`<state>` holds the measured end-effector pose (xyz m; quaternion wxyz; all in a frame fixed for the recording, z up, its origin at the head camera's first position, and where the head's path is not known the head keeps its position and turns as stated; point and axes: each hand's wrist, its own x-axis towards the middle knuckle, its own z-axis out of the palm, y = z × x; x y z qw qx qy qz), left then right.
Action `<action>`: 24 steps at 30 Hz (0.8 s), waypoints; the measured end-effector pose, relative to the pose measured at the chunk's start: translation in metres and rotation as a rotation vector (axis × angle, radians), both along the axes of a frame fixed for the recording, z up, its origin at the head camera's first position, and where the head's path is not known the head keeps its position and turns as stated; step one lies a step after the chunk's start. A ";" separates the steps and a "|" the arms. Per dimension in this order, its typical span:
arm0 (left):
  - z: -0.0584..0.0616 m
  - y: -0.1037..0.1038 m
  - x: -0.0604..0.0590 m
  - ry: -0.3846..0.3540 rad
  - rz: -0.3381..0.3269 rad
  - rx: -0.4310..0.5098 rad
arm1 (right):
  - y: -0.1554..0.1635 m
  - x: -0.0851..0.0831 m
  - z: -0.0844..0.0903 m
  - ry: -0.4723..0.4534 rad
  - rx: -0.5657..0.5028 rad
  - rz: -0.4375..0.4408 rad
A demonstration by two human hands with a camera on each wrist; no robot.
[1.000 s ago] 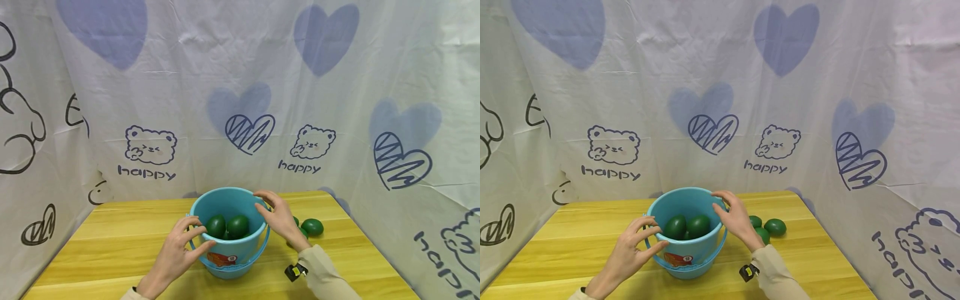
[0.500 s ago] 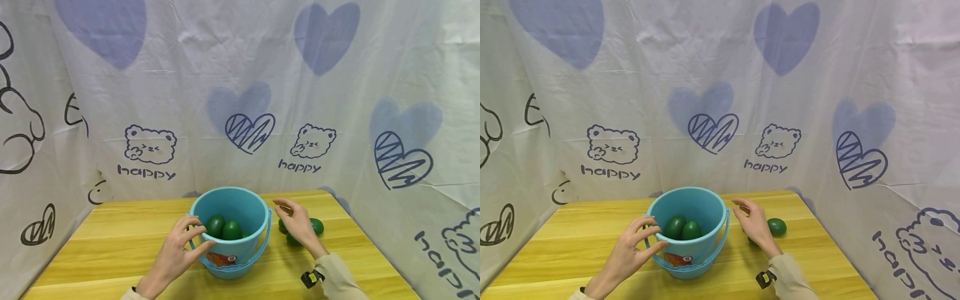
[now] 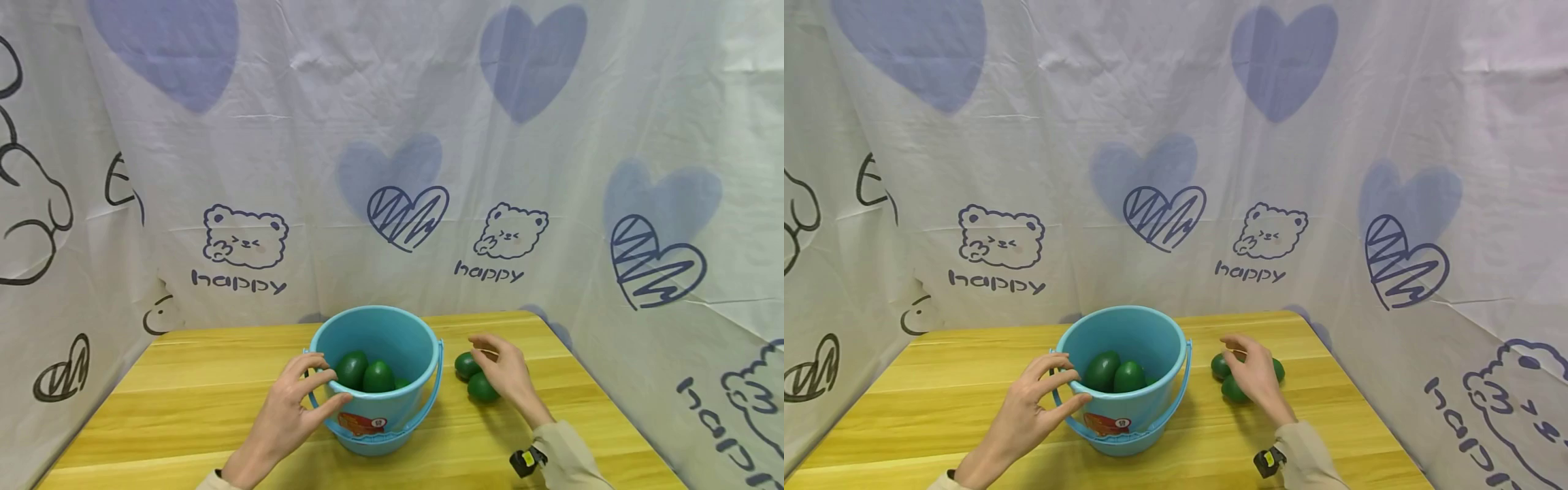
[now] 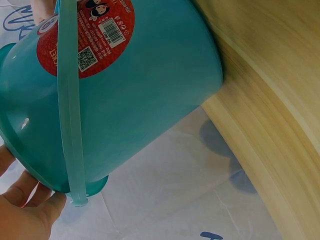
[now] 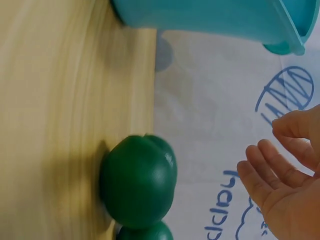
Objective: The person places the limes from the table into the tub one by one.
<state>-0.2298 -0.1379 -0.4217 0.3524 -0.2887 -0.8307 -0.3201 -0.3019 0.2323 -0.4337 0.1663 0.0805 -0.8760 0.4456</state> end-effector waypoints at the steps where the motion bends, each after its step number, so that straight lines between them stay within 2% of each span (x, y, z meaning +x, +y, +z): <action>1: 0.000 0.000 0.000 0.004 -0.003 0.000 | 0.002 0.000 -0.002 -0.007 0.010 -0.003; 8: -0.001 0.000 -0.001 0.003 0.001 -0.008 | 0.014 0.002 -0.011 -0.018 0.109 -0.005; 15: -0.002 0.000 -0.001 0.007 0.010 0.011 | 0.020 0.002 -0.019 -0.094 0.196 -0.025; 24: -0.001 0.000 0.000 0.001 0.009 0.016 | 0.023 0.002 -0.025 -0.127 0.283 -0.033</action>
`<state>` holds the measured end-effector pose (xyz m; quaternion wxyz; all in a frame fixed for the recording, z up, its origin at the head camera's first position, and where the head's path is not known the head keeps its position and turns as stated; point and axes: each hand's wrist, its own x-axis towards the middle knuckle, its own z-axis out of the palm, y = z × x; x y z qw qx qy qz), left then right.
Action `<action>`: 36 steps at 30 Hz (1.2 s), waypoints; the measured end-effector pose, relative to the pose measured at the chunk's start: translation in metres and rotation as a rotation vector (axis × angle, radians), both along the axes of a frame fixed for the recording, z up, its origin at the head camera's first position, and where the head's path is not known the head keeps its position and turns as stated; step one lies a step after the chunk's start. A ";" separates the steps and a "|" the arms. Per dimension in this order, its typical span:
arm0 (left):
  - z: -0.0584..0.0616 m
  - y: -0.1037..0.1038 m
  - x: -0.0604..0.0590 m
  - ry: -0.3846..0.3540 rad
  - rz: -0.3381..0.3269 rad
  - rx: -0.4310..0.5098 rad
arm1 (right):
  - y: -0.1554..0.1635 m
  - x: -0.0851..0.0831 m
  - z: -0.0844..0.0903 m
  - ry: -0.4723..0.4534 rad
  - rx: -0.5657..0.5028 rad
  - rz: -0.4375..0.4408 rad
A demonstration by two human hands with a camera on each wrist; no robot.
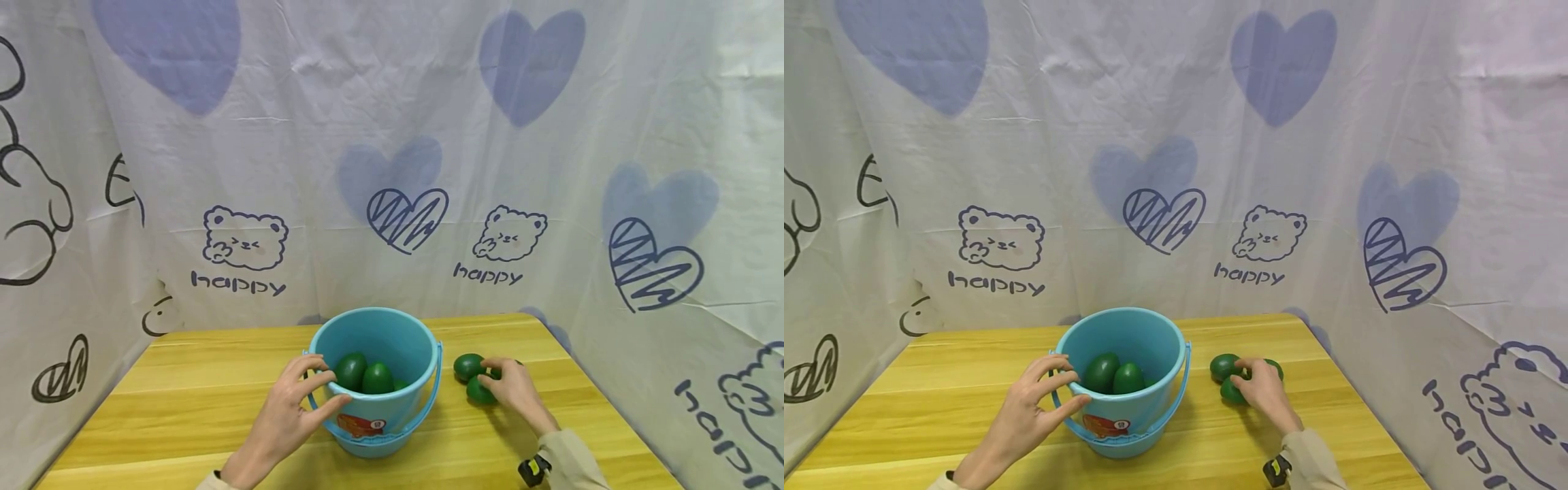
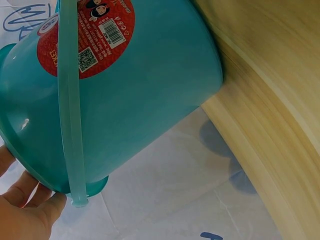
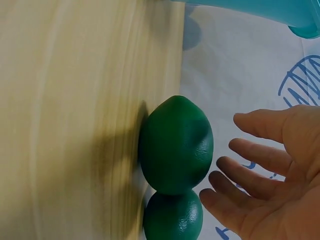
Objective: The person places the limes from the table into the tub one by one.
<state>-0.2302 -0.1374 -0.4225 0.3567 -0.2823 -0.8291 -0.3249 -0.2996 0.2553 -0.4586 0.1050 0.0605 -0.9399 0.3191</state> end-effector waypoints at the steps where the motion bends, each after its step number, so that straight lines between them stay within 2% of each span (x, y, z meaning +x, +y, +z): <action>1: 0.000 0.000 0.000 0.000 0.000 -0.002 | 0.000 0.000 -0.001 -0.006 0.004 0.005; 9: 0.000 0.000 0.001 -0.018 0.005 -0.005 | -0.001 0.002 -0.007 -0.045 -0.005 0.026; 18: -0.001 0.000 0.000 -0.016 0.004 -0.008 | 0.000 0.001 -0.010 -0.039 0.010 0.042; 36: -0.001 0.000 0.000 -0.002 0.003 -0.005 | 0.005 0.002 -0.009 -0.200 0.041 0.017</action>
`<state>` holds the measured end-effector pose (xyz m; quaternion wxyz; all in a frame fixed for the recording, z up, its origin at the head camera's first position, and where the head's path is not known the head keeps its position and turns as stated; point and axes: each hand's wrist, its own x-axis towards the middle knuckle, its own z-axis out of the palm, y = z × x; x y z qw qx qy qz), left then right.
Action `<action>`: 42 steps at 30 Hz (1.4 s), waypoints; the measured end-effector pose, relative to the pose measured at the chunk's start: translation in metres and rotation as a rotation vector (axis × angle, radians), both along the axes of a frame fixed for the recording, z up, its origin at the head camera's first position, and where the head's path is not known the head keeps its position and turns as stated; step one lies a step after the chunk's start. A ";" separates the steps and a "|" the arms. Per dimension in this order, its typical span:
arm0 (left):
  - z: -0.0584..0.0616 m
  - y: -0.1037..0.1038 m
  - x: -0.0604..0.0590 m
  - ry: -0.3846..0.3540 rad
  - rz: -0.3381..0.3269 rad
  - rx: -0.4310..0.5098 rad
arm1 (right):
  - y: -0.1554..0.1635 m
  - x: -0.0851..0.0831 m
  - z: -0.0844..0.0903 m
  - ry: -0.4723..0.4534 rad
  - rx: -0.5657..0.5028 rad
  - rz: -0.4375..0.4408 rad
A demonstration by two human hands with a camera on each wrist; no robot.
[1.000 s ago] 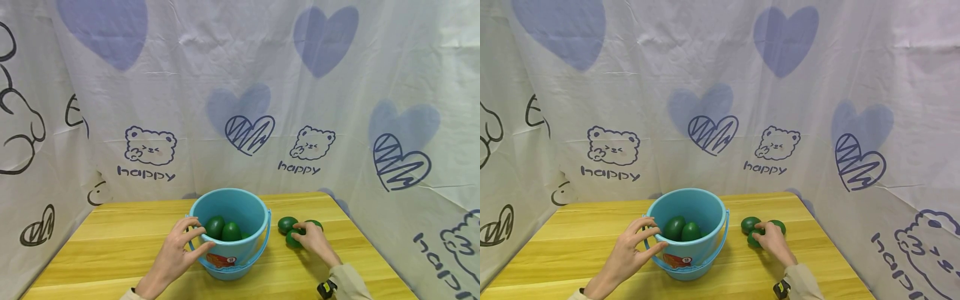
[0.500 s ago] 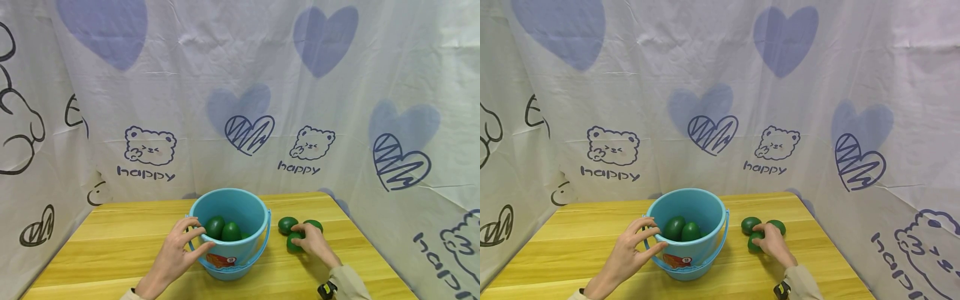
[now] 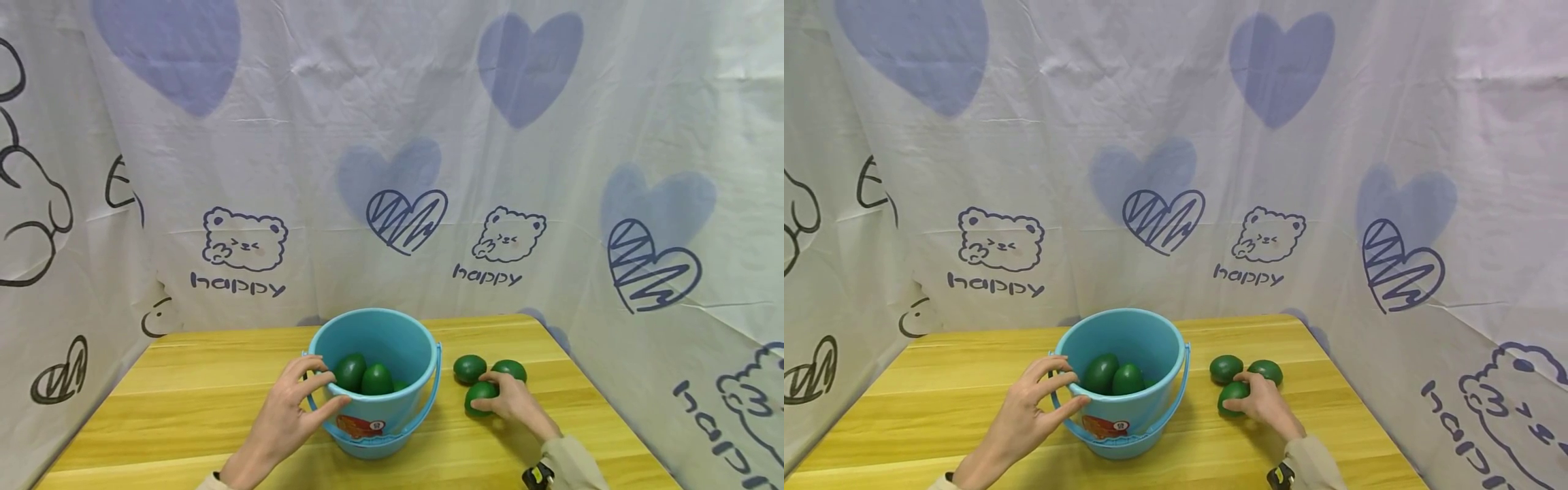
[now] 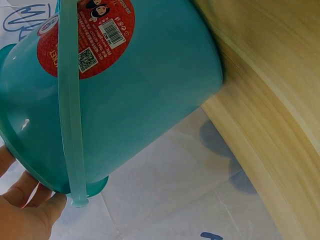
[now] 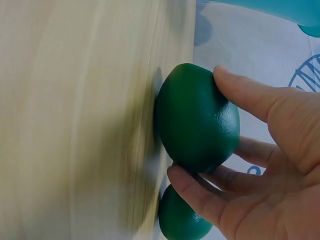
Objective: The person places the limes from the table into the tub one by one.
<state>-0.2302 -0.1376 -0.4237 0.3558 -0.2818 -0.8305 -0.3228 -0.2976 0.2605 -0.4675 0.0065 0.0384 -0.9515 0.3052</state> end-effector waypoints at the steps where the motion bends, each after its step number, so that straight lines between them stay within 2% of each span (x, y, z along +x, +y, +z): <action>1: 0.000 0.000 0.000 0.002 0.001 -0.001 | 0.000 0.000 0.000 -0.009 0.001 0.002; 7: 0.000 0.001 0.001 0.007 -0.001 -0.002 | -0.002 -0.002 -0.004 -0.045 0.016 0.003; 15: -0.001 0.001 0.001 -0.002 0.000 0.004 | -0.007 -0.002 -0.005 -0.042 -0.005 -0.005; 20: -0.001 0.000 0.001 0.023 -0.004 0.003 | -0.013 -0.003 -0.003 0.006 -0.036 -0.003; 25: 0.000 0.000 0.002 0.019 0.004 -0.001 | -0.019 -0.002 0.006 0.078 -0.063 -0.019; 35: 0.000 0.001 0.000 0.000 0.000 -0.002 | -0.031 -0.003 0.023 0.154 -0.251 -0.033; 42: 0.000 0.001 0.000 -0.001 0.009 -0.002 | -0.039 -0.002 0.034 0.222 -0.267 -0.055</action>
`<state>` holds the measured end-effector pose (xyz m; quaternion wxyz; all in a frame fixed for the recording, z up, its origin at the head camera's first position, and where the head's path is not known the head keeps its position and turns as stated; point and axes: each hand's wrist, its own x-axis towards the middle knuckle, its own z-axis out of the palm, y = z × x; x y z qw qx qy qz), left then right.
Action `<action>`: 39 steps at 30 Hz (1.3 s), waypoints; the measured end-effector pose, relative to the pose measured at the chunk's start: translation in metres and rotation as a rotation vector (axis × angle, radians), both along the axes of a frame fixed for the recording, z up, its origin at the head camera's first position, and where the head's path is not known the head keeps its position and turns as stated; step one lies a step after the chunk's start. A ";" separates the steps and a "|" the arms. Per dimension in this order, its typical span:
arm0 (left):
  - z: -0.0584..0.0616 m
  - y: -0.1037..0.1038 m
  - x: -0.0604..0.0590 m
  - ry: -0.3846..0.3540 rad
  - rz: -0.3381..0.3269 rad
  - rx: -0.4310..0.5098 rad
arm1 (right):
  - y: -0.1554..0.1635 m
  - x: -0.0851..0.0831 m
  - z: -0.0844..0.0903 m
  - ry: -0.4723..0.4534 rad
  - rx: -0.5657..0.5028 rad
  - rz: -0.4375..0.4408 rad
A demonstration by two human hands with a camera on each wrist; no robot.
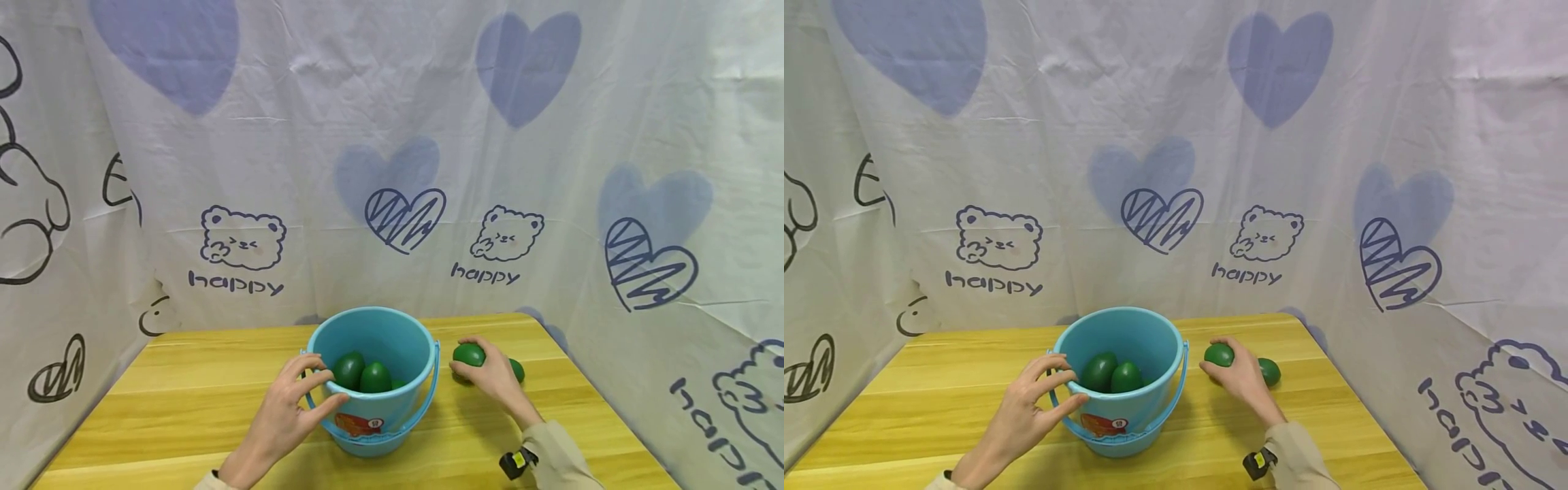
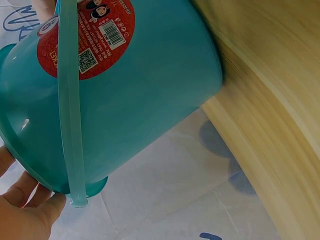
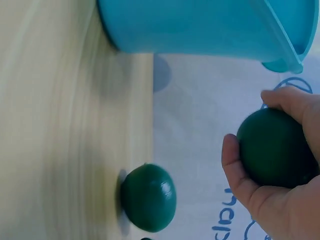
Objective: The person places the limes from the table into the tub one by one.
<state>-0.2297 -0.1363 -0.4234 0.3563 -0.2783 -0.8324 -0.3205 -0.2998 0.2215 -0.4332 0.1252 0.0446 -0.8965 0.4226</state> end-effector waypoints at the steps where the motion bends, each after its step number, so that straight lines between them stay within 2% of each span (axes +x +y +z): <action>1: 0.000 0.000 0.000 0.000 0.001 -0.001 | -0.001 0.000 0.002 0.004 -0.008 -0.004; 9: -0.001 -0.001 0.000 -0.004 0.001 0.000 | -0.014 0.002 0.019 0.026 -0.115 -0.009; 18: -0.001 0.000 0.000 0.028 -0.003 0.002 | -0.029 0.003 0.033 0.081 -0.208 0.012; 29: -0.001 0.000 0.000 0.026 0.001 0.003 | -0.048 0.007 0.049 0.166 -0.247 0.095; 39: -0.001 -0.001 -0.001 0.038 0.002 0.005 | -0.067 0.007 0.059 0.209 -0.206 0.146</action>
